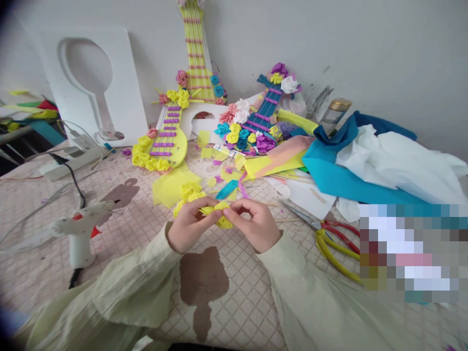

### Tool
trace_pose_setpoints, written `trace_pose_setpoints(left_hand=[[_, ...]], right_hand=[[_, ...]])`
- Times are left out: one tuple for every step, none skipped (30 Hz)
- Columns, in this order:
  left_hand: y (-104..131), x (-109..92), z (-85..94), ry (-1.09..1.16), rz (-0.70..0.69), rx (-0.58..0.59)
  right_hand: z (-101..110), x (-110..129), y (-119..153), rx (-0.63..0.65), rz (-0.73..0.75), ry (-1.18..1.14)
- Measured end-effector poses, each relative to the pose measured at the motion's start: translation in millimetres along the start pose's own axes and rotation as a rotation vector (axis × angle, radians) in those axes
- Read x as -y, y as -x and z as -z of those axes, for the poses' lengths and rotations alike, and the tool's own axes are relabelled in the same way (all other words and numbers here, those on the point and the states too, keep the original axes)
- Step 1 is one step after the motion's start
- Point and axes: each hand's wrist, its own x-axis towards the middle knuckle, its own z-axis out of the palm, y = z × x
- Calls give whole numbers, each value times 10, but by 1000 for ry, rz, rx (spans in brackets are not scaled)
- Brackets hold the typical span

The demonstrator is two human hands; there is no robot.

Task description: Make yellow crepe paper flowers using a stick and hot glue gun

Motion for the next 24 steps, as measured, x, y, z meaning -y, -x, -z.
trace_pose_setpoints(left_hand=[[4, -1, -5, 15, 8, -6], [6, -1, -10, 26, 19, -8], [7, 1, -13, 35, 28, -7], [7, 5, -15, 45, 36, -4], [6, 11, -16, 57, 43, 3], [4, 18, -17, 71, 47, 9], [1, 25, -17, 86, 48, 14], [-1, 33, -16, 98, 50, 14], [-4, 39, -14, 102, 51, 11], [-7, 45, -12, 97, 48, 3], [-10, 49, -8, 84, 43, -12], [-14, 52, -3, 65, 37, -29], [-18, 54, 4, 47, 31, -48], [-22, 56, 12, 32, 24, -70], [-25, 58, 22, 21, 15, -90], [-28, 60, 32, 7, -2, -108], [-30, 62, 42, -19, -40, -125], [-31, 62, 53, -59, -103, -144], [-30, 62, 62, -110, -192, -168], [-28, 61, 71, -166, -293, -190], [-24, 59, 79, -216, -395, -209], [-18, 57, 86, -257, -488, -222], [-12, 54, 92, -284, -565, -229], [-5, 51, 98, -304, -622, -230]], right_hand=[[-3, -3, 5, -5, 11, 8], [-7, -7, 11, -12, 23, 19], [-13, -11, 18, -21, 39, 31], [-22, -15, 25, -37, 61, 48], [-31, -16, 33, -58, 91, 71], [-41, -13, 41, -86, 129, 105], [-50, -7, 49, -113, 174, 145], [-55, 3, 55, -138, 221, 187], [-56, 17, 58, -154, 262, 222], [-50, 31, 58, -160, 290, 245], [-37, 45, 54, -158, 303, 256], [-16, 56, 45, -152, 299, 259], [13, 59, 31, -143, 281, 261], [47, 54, 13, -127, 253, 272], [85, 38, -9, -97, 221, 301], [123, 9, -31, -54, 193, 355], [159, -30, -54, 5, 172, 431], [190, -77, -75, 76, 161, 527], [214, -128, -92, 146, 162, 629], [230, -178, -106, 208, 165, 709], [238, -222, -115, 261, 166, 759], [240, -256, -121, 301, 167, 786], [236, -279, -123, 328, 167, 792], [229, -288, -123, 345, 169, 791]])
